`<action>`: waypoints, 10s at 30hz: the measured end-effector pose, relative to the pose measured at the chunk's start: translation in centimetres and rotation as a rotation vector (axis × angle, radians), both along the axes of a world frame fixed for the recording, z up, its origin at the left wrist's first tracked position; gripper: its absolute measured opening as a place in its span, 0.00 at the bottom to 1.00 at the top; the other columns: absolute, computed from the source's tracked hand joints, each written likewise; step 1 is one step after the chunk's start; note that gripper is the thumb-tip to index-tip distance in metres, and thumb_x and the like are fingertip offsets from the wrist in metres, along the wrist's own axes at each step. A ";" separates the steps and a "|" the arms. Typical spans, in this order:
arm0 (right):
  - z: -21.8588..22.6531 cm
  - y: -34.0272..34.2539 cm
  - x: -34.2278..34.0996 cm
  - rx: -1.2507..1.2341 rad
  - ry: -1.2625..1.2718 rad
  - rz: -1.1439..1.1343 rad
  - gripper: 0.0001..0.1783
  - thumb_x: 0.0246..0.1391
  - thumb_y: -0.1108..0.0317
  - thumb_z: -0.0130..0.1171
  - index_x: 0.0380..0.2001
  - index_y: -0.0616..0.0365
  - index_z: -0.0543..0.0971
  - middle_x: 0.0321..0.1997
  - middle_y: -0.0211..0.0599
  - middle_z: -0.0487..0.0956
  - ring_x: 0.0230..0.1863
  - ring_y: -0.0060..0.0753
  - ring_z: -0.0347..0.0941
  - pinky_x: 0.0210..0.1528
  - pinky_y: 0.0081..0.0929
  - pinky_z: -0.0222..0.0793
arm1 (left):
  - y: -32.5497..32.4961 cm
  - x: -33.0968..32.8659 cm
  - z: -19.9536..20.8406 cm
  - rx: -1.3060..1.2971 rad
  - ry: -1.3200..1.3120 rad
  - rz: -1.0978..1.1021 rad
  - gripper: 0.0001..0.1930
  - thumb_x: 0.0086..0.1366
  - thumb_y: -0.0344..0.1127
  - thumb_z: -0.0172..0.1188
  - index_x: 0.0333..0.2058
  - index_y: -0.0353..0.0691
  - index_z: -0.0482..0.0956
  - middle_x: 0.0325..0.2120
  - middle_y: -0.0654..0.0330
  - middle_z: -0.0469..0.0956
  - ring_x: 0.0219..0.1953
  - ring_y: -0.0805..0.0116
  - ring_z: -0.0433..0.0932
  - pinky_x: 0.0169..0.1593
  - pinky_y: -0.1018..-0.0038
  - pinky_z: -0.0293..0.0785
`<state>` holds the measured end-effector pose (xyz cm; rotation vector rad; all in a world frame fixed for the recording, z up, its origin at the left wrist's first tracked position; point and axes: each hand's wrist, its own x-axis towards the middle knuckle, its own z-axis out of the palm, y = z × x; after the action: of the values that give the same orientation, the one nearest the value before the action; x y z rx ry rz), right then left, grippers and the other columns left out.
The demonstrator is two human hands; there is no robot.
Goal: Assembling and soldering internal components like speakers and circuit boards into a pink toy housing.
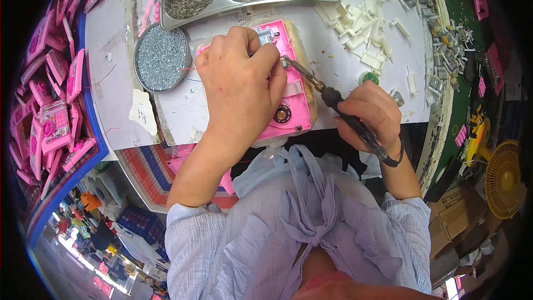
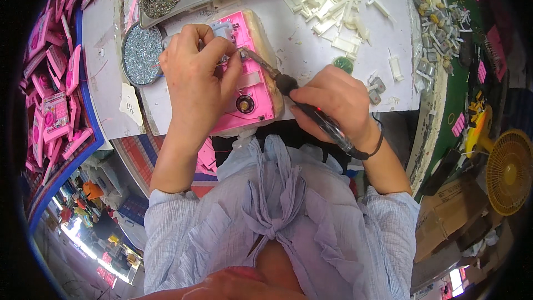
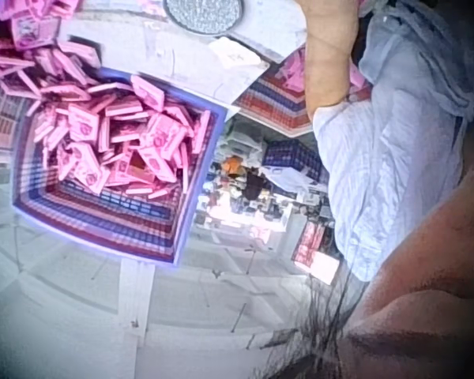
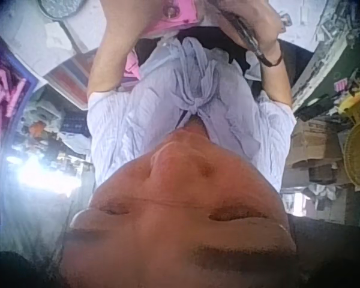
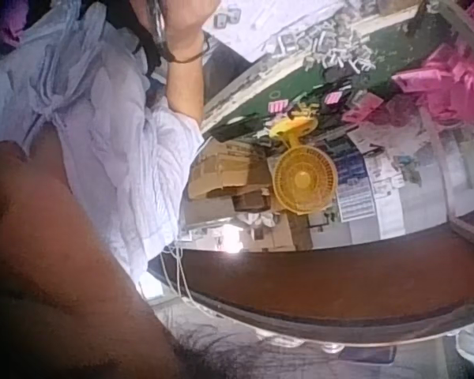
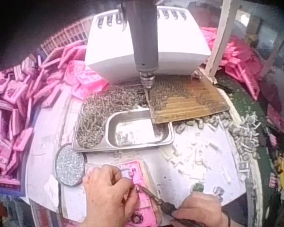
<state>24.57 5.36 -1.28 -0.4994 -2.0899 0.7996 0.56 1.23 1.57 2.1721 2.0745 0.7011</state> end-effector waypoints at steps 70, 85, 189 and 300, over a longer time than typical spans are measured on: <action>3.0 1.0 -12.4 -0.610 0.181 -0.055 0.23 0.54 0.80 0.66 0.54 0.57 0.80 0.44 0.38 0.82 0.43 0.30 0.80 0.46 0.25 0.76 | -3.3 -3.6 -1.5 -0.136 -1.478 0.184 0.07 0.69 0.25 0.65 0.43 0.28 0.81 0.33 0.58 0.84 0.33 0.75 0.84 0.39 0.79 0.82; 0.7 -0.6 -10.9 0.069 -0.100 -0.156 0.27 0.47 0.80 0.69 0.53 0.51 0.80 0.41 0.36 0.81 0.43 0.44 0.80 0.58 0.49 0.72 | -2.9 -5.8 -0.8 -0.082 -0.781 0.132 0.06 0.58 0.28 0.71 0.30 0.32 0.83 0.38 0.57 0.73 0.29 0.71 0.74 0.32 0.75 0.70; 2.7 2.3 -3.8 0.089 0.002 0.071 0.18 0.40 0.78 0.72 0.37 0.62 0.80 0.23 0.36 0.76 0.22 0.38 0.71 0.33 0.34 0.68 | -2.0 -2.8 -3.2 0.220 -0.359 0.188 0.08 0.52 0.26 0.70 0.26 0.37 0.77 0.38 0.56 0.75 0.27 0.63 0.78 0.30 0.68 0.76; 3.0 0.7 1.0 -0.323 0.016 0.134 0.14 0.46 0.69 0.67 0.36 0.66 0.81 0.20 0.32 0.71 0.21 0.28 0.62 0.24 0.27 0.54 | -4.8 -3.0 -2.0 -0.109 -0.513 -0.304 0.11 0.55 0.24 0.70 0.38 0.39 0.85 0.36 0.58 0.80 0.36 0.59 0.82 0.38 0.67 0.79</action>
<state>25.57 6.11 1.69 -0.5257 -2.0033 1.2266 -2.48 -3.54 -0.45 1.9237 1.4594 0.9559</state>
